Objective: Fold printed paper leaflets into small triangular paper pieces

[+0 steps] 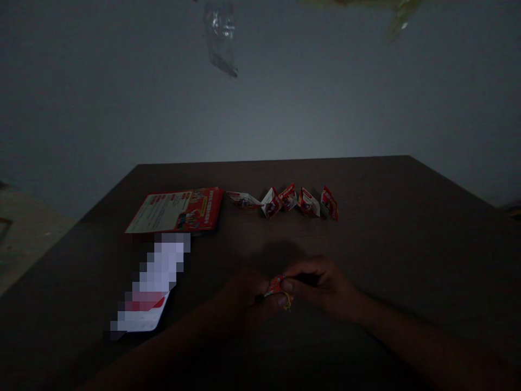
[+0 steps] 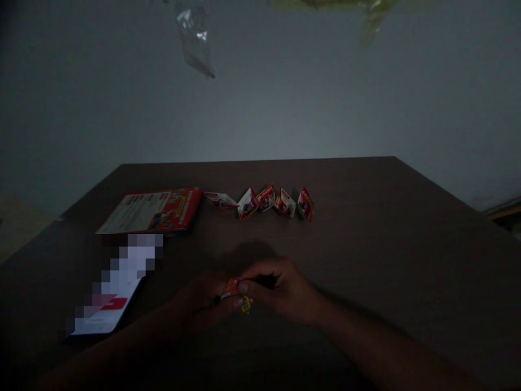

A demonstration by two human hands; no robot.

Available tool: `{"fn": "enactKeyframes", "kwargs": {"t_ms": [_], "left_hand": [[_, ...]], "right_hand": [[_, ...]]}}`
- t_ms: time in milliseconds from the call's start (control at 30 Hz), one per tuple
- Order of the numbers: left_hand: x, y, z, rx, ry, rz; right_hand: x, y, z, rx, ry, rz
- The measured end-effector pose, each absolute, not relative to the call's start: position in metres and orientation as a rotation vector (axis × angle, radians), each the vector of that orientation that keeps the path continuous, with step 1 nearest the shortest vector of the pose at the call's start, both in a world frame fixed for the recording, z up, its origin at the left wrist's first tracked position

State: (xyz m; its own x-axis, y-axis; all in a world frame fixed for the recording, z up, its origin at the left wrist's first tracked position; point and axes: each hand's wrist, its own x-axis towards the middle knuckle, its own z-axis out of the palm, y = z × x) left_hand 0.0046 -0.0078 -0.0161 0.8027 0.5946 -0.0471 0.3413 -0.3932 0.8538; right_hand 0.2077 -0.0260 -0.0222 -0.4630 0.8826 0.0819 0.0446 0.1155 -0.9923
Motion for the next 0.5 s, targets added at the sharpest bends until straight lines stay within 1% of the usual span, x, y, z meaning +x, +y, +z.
{"fn": "enactKeyframes", "kwargs": {"t_ms": [233,500], "left_hand": [[0.006,-0.0095,-0.0179,2.053,0.734,0.312],[0.0062,-0.0096,-0.0152,1.987,0.731,0.332]], "right_hand": [[0.2078,-0.0257,-0.0153,-0.883,-1.723,1.267],[0.209,-0.0262,-0.0134,-0.907,-1.715,1.265]]}}
